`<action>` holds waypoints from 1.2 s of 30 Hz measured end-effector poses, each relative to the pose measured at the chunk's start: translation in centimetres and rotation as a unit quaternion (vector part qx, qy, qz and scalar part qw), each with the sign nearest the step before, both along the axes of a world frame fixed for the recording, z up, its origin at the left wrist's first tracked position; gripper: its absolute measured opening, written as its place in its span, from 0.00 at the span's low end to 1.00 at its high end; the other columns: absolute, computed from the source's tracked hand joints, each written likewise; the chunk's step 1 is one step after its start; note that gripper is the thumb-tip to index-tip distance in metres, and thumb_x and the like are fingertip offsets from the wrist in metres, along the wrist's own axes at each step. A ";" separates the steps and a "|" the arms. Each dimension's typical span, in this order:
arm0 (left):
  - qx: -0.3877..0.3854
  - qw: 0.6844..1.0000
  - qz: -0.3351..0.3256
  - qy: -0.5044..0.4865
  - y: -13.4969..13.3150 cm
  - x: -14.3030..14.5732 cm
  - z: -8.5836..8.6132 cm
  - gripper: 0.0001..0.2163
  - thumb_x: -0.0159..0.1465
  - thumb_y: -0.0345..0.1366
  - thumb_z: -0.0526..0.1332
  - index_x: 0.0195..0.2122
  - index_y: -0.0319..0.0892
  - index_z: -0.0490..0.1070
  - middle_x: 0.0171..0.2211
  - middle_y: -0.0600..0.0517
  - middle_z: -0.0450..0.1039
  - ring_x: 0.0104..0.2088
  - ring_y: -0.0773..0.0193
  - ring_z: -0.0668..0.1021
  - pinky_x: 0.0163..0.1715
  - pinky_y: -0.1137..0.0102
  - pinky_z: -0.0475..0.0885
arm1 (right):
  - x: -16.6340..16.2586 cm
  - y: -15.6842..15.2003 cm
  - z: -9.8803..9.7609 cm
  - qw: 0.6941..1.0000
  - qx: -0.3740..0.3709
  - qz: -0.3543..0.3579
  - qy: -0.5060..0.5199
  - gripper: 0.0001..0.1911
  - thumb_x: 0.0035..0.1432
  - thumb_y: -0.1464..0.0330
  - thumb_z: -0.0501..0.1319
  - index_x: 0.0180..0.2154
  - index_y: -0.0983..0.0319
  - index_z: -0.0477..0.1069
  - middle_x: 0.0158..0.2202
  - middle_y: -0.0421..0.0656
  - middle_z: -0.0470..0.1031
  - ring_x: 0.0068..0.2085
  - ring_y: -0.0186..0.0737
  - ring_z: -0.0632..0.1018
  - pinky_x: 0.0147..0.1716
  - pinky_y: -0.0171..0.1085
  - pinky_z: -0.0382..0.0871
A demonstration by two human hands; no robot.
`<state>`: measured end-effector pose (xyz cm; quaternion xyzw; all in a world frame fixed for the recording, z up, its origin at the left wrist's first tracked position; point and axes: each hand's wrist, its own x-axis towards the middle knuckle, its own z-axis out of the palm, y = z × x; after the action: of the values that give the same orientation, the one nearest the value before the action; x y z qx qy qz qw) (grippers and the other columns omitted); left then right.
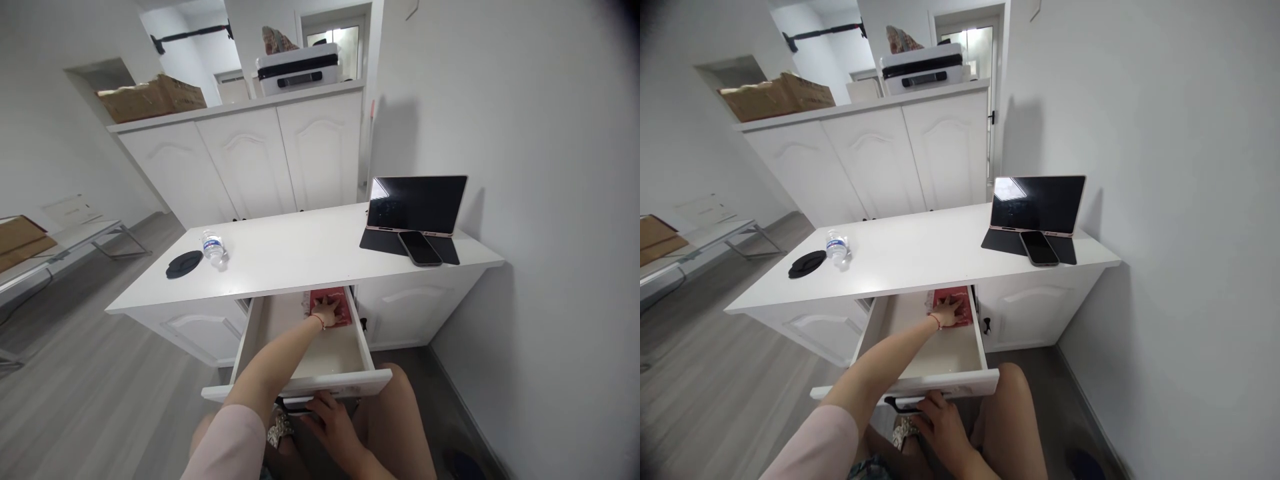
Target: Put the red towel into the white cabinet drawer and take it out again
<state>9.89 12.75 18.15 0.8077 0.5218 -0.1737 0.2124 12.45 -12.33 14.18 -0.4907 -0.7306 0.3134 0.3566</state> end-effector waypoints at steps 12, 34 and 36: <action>-0.025 0.972 -0.233 -0.021 -3.0 -4.1 0.2 0.34 0.57 0.54 0.57 0.64 0.58 0.51 0.68 0.50 0.42 0.65 0.38 0.46 0.59 0.47 0.45 | 0.1 0.1 -1.2 0.998 0.059 -0.006 0.012 0.05 0.59 0.67 0.60 0.38 0.59 0.72 0.37 0.44 0.73 0.37 0.40 0.76 0.33 0.35 0.70; -0.113 0.949 -0.273 -0.113 -6.5 -13.1 2.1 0.37 0.48 0.45 0.67 0.60 0.50 0.60 0.67 0.50 0.45 0.67 0.48 0.44 0.63 0.53 0.40 | 0.0 0.0 -0.5 0.997 0.069 -0.022 0.020 0.06 0.60 0.67 0.58 0.37 0.59 0.73 0.36 0.44 0.73 0.36 0.40 0.76 0.35 0.37 0.71; -0.097 0.956 -0.250 -0.117 -6.2 -14.3 2.0 0.40 0.45 0.43 0.69 0.60 0.46 0.60 0.67 0.45 0.47 0.66 0.46 0.47 0.63 0.54 0.43 | 0.0 0.0 -0.4 0.997 0.072 -0.024 0.024 0.06 0.60 0.67 0.58 0.37 0.59 0.73 0.36 0.43 0.73 0.36 0.40 0.76 0.35 0.37 0.71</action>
<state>-4.45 6.59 20.14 0.9026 0.2559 -0.1752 0.2987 12.48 -12.31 13.76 -0.4739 -0.7304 0.2630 0.4157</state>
